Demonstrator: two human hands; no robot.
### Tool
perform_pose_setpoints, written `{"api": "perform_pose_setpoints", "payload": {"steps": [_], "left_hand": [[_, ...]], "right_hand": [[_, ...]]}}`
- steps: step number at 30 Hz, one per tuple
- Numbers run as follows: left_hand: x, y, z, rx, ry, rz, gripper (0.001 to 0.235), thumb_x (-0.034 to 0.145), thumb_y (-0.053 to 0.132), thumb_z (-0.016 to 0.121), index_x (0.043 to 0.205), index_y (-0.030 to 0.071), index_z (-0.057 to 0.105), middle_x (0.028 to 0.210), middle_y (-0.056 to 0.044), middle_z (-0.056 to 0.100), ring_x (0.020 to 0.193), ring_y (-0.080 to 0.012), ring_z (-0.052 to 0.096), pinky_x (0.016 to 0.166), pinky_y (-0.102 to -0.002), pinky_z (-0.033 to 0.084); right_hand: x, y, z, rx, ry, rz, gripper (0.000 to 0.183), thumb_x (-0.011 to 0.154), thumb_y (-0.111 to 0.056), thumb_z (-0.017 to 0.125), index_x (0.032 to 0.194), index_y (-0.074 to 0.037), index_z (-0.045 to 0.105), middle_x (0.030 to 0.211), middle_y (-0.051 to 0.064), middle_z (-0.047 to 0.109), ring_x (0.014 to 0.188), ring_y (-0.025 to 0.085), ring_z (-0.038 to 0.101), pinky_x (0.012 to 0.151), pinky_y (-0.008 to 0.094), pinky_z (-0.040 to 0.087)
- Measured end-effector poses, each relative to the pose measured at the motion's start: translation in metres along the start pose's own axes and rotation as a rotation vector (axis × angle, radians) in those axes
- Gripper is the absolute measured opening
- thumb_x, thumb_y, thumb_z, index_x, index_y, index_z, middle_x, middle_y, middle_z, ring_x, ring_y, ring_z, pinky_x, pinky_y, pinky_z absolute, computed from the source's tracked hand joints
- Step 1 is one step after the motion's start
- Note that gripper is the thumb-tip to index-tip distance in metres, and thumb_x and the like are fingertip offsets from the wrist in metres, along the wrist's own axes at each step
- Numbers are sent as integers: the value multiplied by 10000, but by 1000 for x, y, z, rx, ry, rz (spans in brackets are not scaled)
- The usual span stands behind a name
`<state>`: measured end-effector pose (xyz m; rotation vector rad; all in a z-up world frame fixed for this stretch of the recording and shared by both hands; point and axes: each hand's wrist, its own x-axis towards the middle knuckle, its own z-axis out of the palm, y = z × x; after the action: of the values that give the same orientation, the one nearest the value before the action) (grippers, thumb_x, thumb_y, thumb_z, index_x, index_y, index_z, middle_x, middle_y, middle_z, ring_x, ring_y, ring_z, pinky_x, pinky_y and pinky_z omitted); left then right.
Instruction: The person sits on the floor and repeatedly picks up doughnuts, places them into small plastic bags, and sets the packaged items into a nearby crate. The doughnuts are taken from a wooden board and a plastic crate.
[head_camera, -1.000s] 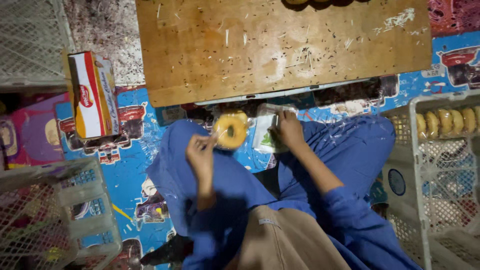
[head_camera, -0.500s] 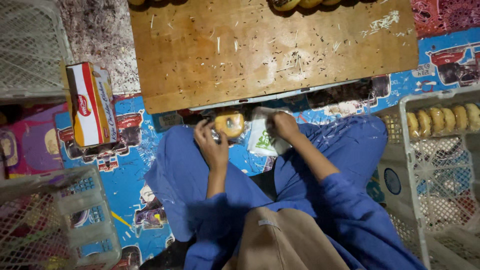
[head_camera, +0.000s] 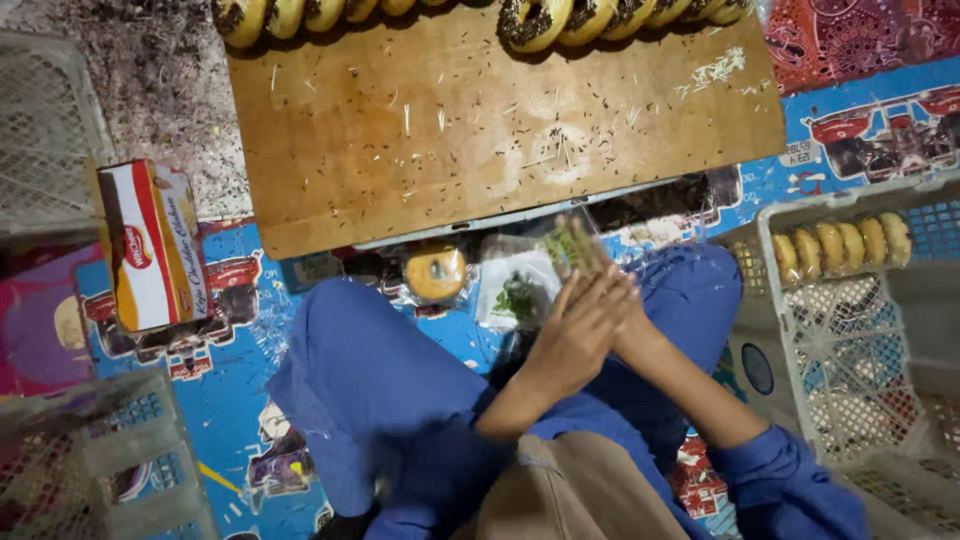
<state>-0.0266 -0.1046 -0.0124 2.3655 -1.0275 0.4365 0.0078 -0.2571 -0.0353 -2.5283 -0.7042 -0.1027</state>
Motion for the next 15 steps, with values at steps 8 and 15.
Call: {"api": "perform_pose_setpoints", "payload": {"steps": [8,15], "left_hand": [[4,-82,-16,-1749,642,-453,1046,864,662,610,1658,142,170,1638,-168,322,1437,-343,441,1176,-527,404],[-66,-185,-25,-2175,1190,-775,348,1096,280,581,1278,-11,639,1247,-201,636,1146,-350,607,1046,-505,485]], "right_hand": [[74,-82,-33,26,-42,-170,696,858,-344,710,1475,-103,498,1582,233,420,1483,494,318,1239,556,227],[179,-23,-44,440,-584,-200,446,863,-429,784,1210,-150,759,1102,87,778,1054,269,722,963,391,571]]}}
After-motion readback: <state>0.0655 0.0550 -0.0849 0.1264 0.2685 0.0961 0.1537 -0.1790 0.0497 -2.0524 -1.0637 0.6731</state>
